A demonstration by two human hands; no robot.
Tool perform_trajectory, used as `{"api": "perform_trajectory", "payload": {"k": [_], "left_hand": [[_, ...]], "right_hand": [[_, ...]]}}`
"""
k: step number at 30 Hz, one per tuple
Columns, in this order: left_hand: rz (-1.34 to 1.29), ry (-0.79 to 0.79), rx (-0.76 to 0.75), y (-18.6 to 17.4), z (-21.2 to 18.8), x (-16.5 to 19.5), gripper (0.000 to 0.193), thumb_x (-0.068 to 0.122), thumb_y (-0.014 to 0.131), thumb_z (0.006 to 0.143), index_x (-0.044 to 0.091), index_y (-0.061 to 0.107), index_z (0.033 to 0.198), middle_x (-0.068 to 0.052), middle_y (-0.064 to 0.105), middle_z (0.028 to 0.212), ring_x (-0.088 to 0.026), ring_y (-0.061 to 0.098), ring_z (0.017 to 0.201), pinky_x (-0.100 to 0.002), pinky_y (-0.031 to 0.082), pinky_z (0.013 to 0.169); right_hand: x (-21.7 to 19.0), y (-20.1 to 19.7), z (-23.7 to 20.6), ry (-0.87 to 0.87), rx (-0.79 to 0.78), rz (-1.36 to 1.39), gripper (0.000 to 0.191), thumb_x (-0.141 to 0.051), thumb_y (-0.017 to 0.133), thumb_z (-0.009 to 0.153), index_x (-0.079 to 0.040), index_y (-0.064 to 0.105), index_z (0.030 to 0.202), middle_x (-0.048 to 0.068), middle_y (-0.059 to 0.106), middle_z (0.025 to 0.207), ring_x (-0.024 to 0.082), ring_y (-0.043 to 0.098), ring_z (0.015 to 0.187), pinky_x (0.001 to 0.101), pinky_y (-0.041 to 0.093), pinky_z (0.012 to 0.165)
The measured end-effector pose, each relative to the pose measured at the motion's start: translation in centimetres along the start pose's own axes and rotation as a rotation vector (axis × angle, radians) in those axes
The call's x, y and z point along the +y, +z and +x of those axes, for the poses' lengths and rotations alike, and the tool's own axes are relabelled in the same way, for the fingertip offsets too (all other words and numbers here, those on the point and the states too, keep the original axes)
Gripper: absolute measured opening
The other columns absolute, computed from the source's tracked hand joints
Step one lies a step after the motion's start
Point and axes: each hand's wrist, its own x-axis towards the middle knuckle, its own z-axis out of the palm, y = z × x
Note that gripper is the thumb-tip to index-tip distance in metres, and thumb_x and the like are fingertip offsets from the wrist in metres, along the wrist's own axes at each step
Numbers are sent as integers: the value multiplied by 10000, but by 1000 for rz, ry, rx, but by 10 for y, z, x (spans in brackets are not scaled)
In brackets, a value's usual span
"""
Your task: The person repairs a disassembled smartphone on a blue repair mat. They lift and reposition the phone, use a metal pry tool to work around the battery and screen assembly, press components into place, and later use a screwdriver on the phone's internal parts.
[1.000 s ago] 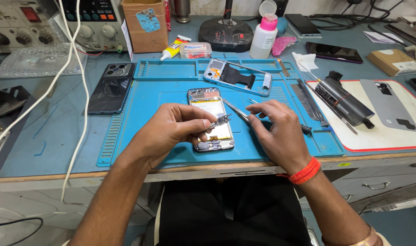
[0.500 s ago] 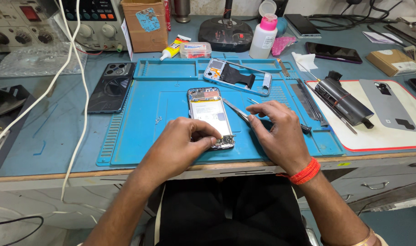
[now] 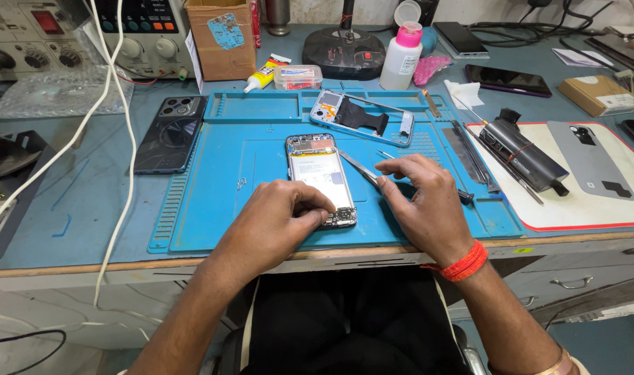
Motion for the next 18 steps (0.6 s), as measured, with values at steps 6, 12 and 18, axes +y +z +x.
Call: {"api": "perform_trajectory", "payload": {"k": [6,12,18], "left_hand": [[-12,70,28,3,3,0,193,138,721,828,64,811,982,-93,813,911,-193,785,823,-331,592,777],[33,242,81,5,12,2,194,124,700,865,65,800,1021,-108,790,957,-222,767,862,-351,583,778],[-11,260,25,-2,18,3,400,196,824,757,43,731,1114,-113,754,1010,-229,731,906,-355,583,805]], "right_hand": [[-4,-5,-2,-47,87,138,167,-128,707,955,-18,754,1071,116,766,1022,211,737,947,327,565,815],[-3,-13,1,-3,-226,361,226,-141,783,864,-50,791,1070,28,814,914,92,695,800,257,510,693],[11,0,3,187,-111,580,160,-69,734,926,-6,773,1068,8,771,896,29,658,795,198,538,704]]}}
